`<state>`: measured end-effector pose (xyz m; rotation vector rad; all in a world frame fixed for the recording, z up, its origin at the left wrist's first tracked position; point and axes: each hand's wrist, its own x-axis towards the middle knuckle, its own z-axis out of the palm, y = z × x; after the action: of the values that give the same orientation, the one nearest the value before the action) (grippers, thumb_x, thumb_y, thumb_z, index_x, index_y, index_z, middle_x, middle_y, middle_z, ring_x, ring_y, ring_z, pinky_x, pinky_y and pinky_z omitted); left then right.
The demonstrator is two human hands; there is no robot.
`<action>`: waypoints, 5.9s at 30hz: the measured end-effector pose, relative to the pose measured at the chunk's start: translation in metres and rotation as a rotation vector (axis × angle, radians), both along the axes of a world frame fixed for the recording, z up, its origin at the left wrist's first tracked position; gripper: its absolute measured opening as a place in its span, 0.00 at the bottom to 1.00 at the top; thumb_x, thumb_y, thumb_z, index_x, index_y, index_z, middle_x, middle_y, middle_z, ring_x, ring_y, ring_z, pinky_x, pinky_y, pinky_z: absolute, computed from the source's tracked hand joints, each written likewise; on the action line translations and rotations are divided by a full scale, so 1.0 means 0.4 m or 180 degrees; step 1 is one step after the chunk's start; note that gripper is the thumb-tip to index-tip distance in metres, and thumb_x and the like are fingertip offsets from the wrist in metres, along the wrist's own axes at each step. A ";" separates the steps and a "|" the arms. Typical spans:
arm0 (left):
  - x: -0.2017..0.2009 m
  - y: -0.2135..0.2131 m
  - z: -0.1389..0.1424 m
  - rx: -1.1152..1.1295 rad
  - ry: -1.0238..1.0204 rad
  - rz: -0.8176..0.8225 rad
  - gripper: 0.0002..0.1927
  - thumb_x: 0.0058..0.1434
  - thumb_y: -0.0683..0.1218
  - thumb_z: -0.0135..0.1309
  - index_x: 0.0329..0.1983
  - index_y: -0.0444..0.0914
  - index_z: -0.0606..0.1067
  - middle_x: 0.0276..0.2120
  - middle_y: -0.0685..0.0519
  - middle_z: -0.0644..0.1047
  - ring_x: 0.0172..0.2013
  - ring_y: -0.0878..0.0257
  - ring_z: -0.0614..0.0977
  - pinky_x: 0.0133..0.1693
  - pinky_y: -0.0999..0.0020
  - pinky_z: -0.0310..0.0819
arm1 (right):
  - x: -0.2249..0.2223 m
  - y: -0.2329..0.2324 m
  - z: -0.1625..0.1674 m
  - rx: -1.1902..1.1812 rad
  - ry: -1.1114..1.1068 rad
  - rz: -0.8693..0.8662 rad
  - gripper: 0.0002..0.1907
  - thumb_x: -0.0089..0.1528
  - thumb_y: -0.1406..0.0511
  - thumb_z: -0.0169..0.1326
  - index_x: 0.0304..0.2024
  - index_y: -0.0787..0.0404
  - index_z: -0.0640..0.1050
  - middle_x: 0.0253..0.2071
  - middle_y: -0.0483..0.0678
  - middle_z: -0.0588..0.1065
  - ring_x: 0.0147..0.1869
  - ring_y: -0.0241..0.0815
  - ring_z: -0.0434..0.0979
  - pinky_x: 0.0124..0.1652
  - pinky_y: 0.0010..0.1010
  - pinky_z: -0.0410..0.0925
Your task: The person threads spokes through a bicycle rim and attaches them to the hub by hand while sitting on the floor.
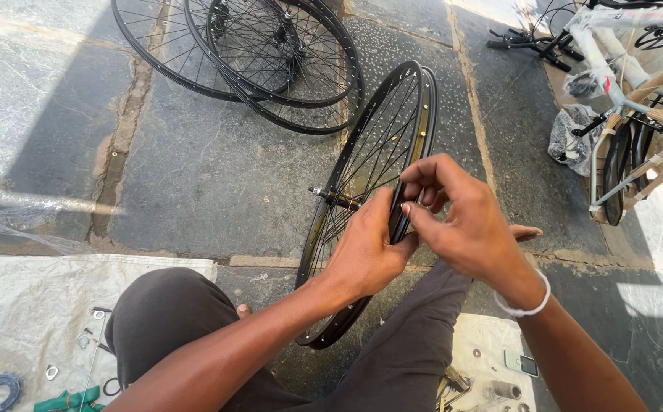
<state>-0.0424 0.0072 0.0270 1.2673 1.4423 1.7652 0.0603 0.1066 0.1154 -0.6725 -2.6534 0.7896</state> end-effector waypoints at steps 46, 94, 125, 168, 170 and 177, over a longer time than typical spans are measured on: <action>-0.024 -0.035 0.018 -0.0180 0.1300 0.0990 0.44 0.55 0.56 0.68 0.70 0.33 0.65 0.61 0.38 0.66 0.61 0.43 0.66 0.61 0.47 0.59 | -0.028 0.041 -0.411 -0.4652 0.3051 0.0691 0.21 0.74 0.64 0.55 0.62 0.75 0.71 0.51 0.58 0.78 0.50 0.46 0.82 0.51 0.37 0.75; -0.024 -0.013 0.008 -0.0155 0.1130 0.0721 0.44 0.57 0.54 0.68 0.72 0.34 0.64 0.62 0.40 0.66 0.65 0.44 0.66 0.63 0.51 0.65 | -0.032 0.048 -0.375 -0.4871 0.2880 0.0724 0.19 0.77 0.65 0.54 0.57 0.80 0.69 0.45 0.60 0.78 0.47 0.48 0.82 0.47 0.37 0.77; -0.038 0.089 -0.067 -0.1290 -0.0411 -0.0311 0.32 0.56 0.45 0.69 0.58 0.37 0.65 0.39 0.54 0.71 0.35 0.69 0.72 0.36 0.71 0.71 | 0.023 0.460 -1.176 -0.0756 -0.1362 -0.1987 0.10 0.58 0.68 0.59 0.37 0.70 0.79 0.42 0.71 0.77 0.49 0.70 0.78 0.51 0.52 0.73; 0.024 0.006 -0.021 -0.1018 -0.0215 -0.0231 0.19 0.62 0.53 0.63 0.41 0.35 0.69 0.28 0.42 0.73 0.28 0.53 0.74 0.31 0.58 0.67 | 0.086 0.054 -0.145 -0.0555 0.1714 -0.0759 0.12 0.70 0.67 0.56 0.52 0.68 0.75 0.42 0.48 0.76 0.40 0.36 0.76 0.40 0.28 0.73; 0.018 0.003 -0.019 -0.0437 0.0092 0.0105 0.17 0.67 0.53 0.60 0.46 0.35 0.72 0.37 0.44 0.73 0.37 0.55 0.76 0.39 0.59 0.70 | 0.081 0.079 -0.247 -0.1378 0.1920 -0.0925 0.17 0.68 0.62 0.56 0.52 0.70 0.76 0.42 0.49 0.77 0.39 0.36 0.77 0.38 0.27 0.73; 0.033 -0.006 -0.013 0.0062 0.1138 0.1130 0.39 0.53 0.51 0.68 0.64 0.31 0.69 0.60 0.39 0.66 0.61 0.44 0.67 0.62 0.48 0.61 | 0.058 0.120 -0.485 -0.4072 0.2770 0.1104 0.37 0.61 0.53 0.66 0.61 0.72 0.72 0.52 0.53 0.78 0.53 0.44 0.82 0.54 0.35 0.76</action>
<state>-0.0292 0.0048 0.0219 1.4634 1.9566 1.8388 0.0834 0.1545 -0.0785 0.0081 -1.2526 2.2352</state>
